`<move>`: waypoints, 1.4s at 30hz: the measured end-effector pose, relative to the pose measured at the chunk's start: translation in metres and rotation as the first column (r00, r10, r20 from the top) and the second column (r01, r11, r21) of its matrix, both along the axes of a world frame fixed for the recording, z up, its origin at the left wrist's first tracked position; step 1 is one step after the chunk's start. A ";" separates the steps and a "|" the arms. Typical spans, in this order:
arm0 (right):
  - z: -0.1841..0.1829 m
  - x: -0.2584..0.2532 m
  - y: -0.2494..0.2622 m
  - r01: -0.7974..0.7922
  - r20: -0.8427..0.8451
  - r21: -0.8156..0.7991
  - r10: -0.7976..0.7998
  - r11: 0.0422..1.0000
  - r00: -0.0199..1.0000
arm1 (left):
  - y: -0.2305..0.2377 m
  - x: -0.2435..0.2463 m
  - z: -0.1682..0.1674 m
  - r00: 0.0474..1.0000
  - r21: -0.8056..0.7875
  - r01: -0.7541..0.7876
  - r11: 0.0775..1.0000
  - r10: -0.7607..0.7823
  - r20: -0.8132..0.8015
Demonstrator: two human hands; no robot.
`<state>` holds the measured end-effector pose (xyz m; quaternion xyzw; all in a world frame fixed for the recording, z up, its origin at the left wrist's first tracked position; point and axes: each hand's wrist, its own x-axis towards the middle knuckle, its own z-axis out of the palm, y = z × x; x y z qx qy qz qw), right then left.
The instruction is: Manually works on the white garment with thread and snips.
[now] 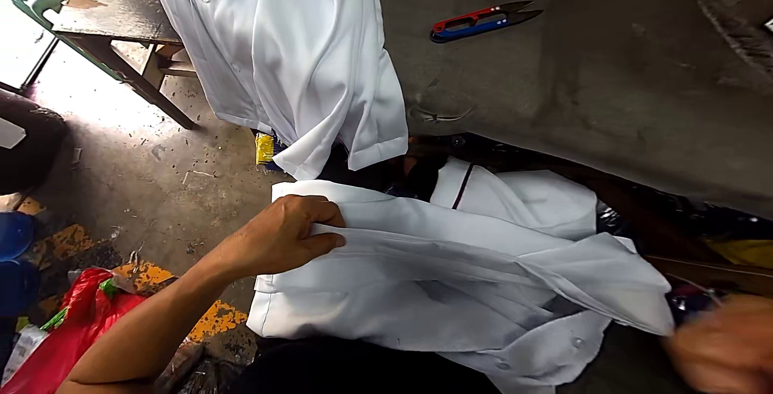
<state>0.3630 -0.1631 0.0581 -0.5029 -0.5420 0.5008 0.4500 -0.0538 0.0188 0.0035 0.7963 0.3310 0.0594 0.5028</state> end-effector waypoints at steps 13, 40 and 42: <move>-0.077 -0.188 0.070 -0.018 0.026 0.147 0.014 0.989 1.000 | -0.018 -0.003 -0.005 0.906 -0.342 -0.131 0.930 0.253 0.340; -0.061 -0.190 0.072 0.006 0.192 0.273 -0.061 0.962 0.979 | -0.025 -0.002 -0.008 0.813 -0.451 -0.032 0.892 0.286 0.507; -0.058 -0.190 0.072 -0.001 0.219 0.270 -0.060 0.963 0.974 | -0.025 -0.001 -0.007 0.818 -0.442 -0.032 0.897 0.277 0.504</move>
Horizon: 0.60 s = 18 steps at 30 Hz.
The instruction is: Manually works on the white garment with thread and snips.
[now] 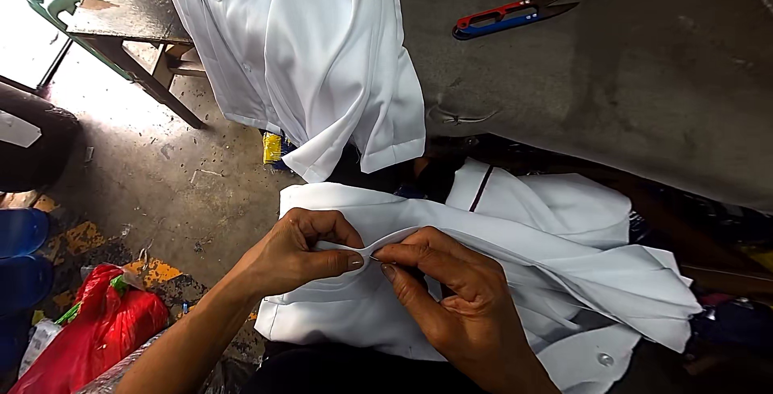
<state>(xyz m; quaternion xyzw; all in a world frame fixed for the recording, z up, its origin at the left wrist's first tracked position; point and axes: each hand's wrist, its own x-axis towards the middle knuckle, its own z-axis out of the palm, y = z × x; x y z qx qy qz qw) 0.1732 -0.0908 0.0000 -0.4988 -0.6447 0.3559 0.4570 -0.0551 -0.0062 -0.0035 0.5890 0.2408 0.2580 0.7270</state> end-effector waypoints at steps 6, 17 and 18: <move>0.005 0.001 0.002 -0.026 0.009 -0.012 0.026 1.000 1.000 | 0.000 0.001 0.002 1.000 0.008 0.014 1.000 -0.014 -0.008; 0.007 0.004 0.005 -0.090 -0.092 -0.023 0.088 0.996 0.992 | 0.002 0.002 0.002 0.995 -0.064 0.070 0.996 -0.065 0.071; 0.008 0.004 0.006 -0.091 -0.095 -0.020 0.089 0.996 0.992 | 0.002 0.002 0.002 0.995 -0.072 0.072 0.995 -0.066 0.080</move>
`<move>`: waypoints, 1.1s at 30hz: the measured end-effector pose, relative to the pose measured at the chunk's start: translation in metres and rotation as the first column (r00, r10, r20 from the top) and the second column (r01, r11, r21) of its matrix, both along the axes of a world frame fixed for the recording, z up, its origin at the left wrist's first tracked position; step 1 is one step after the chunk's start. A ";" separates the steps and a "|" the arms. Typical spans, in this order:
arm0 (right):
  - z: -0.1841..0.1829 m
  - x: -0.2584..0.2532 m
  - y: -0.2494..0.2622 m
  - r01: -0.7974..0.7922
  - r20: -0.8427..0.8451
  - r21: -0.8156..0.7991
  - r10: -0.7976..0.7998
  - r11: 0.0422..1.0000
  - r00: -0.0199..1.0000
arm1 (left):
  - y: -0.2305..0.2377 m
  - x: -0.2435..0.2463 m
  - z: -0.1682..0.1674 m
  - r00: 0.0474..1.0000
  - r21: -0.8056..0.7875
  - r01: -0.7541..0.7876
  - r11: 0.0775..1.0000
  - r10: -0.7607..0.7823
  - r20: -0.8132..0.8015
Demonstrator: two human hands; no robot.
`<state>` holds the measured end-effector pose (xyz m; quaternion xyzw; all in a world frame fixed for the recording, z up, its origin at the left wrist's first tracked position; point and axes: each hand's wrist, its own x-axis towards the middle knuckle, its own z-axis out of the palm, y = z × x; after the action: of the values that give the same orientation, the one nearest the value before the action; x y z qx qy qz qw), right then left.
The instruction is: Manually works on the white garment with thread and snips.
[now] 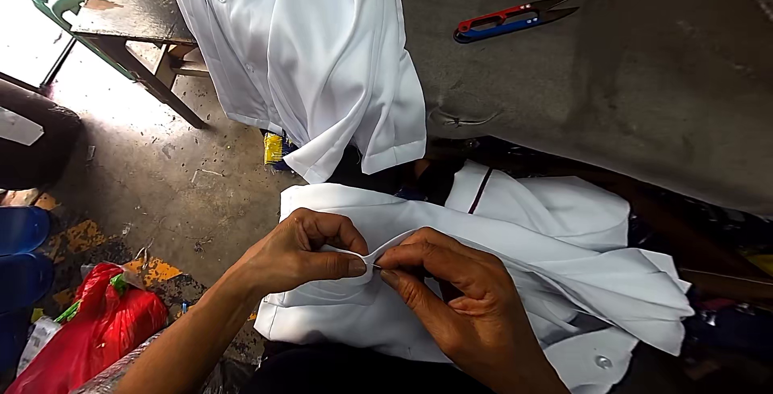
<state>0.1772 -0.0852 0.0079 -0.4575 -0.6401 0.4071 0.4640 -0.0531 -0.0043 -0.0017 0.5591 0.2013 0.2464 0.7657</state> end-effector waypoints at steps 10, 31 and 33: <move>0.003 0.003 0.002 -0.033 -0.007 0.008 0.033 0.999 0.999 | -0.001 0.004 -0.005 0.993 -0.132 0.059 0.989 -0.044 0.109; 0.022 -0.002 0.011 0.078 0.350 0.231 -0.157 0.970 0.924 | -0.006 0.023 0.005 0.979 0.014 -0.186 0.982 0.187 -0.077; 0.018 -0.004 0.014 0.057 0.358 0.213 -0.132 0.975 0.924 | -0.007 0.023 0.007 0.977 0.059 -0.188 0.981 0.192 -0.092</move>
<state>0.1730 -0.0708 0.0261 -0.5077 -0.7304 0.2247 0.3977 -0.0302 -0.0111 0.0052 0.5674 0.2848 0.2957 0.7138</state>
